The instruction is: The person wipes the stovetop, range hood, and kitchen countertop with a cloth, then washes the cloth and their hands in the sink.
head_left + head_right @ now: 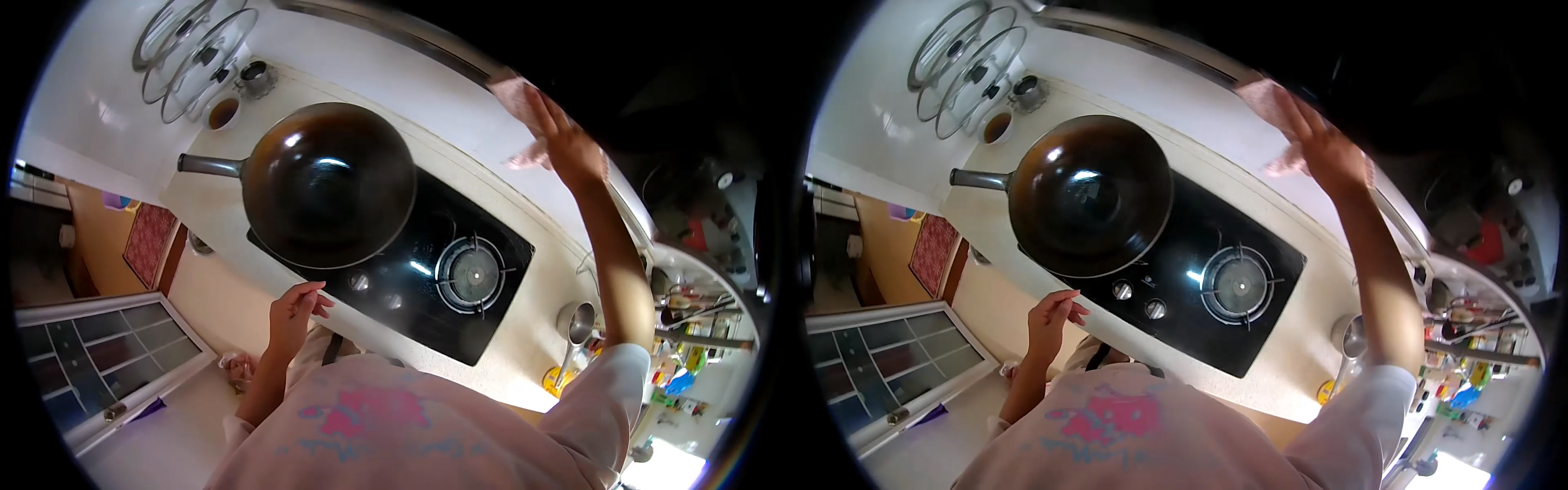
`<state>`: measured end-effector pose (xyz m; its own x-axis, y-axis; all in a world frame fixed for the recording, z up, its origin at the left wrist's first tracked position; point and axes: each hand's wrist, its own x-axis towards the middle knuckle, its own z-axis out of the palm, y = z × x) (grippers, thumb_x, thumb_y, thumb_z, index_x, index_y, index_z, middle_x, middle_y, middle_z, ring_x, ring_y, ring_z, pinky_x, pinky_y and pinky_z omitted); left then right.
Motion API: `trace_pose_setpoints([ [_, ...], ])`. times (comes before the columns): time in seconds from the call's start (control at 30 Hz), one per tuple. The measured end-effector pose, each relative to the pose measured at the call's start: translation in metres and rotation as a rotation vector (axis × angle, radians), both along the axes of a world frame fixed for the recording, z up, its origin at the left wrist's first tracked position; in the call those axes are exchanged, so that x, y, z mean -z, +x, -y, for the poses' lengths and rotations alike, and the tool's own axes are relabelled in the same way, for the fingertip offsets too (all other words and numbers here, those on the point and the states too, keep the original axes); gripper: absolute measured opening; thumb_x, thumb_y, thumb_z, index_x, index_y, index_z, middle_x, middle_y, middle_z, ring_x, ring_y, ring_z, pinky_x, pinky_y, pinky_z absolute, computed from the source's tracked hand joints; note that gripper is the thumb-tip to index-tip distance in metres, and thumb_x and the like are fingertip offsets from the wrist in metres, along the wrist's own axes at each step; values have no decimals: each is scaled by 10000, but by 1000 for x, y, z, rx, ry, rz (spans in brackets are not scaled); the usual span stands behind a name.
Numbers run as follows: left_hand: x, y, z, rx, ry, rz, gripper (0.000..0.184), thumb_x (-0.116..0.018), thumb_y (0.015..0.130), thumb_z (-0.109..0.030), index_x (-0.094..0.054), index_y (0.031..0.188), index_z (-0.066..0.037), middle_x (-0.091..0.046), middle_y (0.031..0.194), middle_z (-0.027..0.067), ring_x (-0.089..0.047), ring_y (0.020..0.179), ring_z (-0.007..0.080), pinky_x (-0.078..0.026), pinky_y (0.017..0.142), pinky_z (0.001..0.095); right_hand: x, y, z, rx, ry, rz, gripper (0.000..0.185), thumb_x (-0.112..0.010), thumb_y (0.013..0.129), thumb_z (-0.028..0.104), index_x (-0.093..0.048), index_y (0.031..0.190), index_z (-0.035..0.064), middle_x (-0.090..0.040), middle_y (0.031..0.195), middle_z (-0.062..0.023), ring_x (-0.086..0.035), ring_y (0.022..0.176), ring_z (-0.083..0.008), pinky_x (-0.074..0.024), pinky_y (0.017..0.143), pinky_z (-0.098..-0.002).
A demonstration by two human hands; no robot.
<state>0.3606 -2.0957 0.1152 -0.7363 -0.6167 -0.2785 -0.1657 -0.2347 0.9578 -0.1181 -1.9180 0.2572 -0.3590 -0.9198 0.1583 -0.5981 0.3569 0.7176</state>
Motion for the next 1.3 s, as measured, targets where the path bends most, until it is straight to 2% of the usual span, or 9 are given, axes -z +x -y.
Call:
trace_pose_setpoints([
  [0.03, 0, 2, 7, -22, 1, -5, 242, -468, 1030, -50, -646, 1178, 18, -716, 867, 122, -632, 686, 123, -534, 692, 256, 1, 6, 36, -1, 27, -60, 964, -769, 854, 91, -170, 1601, 201, -406, 1569, -62, -699, 705, -152, -529, 498, -227],
  [0.23, -10, 27, 57, -277, 93, 11, 232, -488, 1014, -76, -655, 1149, 10, -650, 692, 93, -506, 511, 82, -401, 503, 209, 23, 16, 240, -309, -131, -190, 1036, -844, 789, 143, -192, 1592, 203, -413, 1560, -80, -698, 1093, -265, -606, 801, -309],
  [0.33, -15, 40, 77, -419, 150, 31, 223, -501, 1007, -93, -654, 1133, 9, -605, 631, 66, -446, 465, 65, -343, 451, 193, 28, 35, 322, -347, -275, -16, 922, -808, 808, 116, -279, 1558, 203, -501, 1486, -87, -707, 1060, -262, -612, 792, -322],
  [0.4, -16, 51, 89, -492, 199, 31, 222, -501, 1007, -97, -651, 1129, 12, -599, 625, 59, -430, 457, 60, -338, 448, 190, 22, 49, 365, -344, -337, 227, 601, -583, 911, 150, -411, 1487, 145, -490, 1495, -105, -634, 1175, -320, -457, 998, -453],
  [0.47, -12, 61, 99, -537, 207, 21, 223, -501, 1006, -110, -645, 1124, 14, -594, 625, 58, -423, 465, 60, -332, 451, 191, 24, 55, 405, -317, -384, 303, 567, -566, 914, 143, -440, 1467, 141, -514, 1463, -103, -633, 1174, -322, -458, 1000, -460],
  [0.53, -13, 66, 108, -554, 192, 27, 233, -497, 999, -115, -639, 1126, 20, -602, 641, 65, -452, 490, 75, -348, 471, 202, 41, 52, 434, -256, -415, 206, 790, -757, 817, 96, -366, 1497, 190, -572, 1390, -81, -703, 1056, -267, -613, 797, -342],
  [0.67, -10, 67, 120, -547, 173, 13, 215, -505, 1011, -108, -645, 1126, 8, -583, 622, 51, -424, 477, 60, -337, 469, 191, 50, 40, 413, -526, -557, 117, 983, -848, 700, 98, -322, 1522, 217, -533, 1420, -41, -660, 1152, -248, -594, 891, -315],
  [1.0, -1, 32, 150, -334, 193, -68, 213, -503, 1017, -113, -667, 1113, -18, -587, 672, 42, -513, 580, 89, -391, 544, 229, 24, 29, 223, -223, -120, 78, 776, -768, 757, -13, -498, 1438, 244, -573, 1355, -11, -602, 1212, -220, -589, 903, -305],
  [1.3, 13, 45, 157, -351, 199, -45, 212, -493, 1008, -96, -649, 1111, 5, -589, 661, 70, -513, 561, 104, -407, 524, 232, 29, 34, 355, -311, 120, -300, 745, -732, 846, 299, -399, 1508, 223, -457, 1503, 75, -432, 1386, -151, -447, 1056, -263],
])
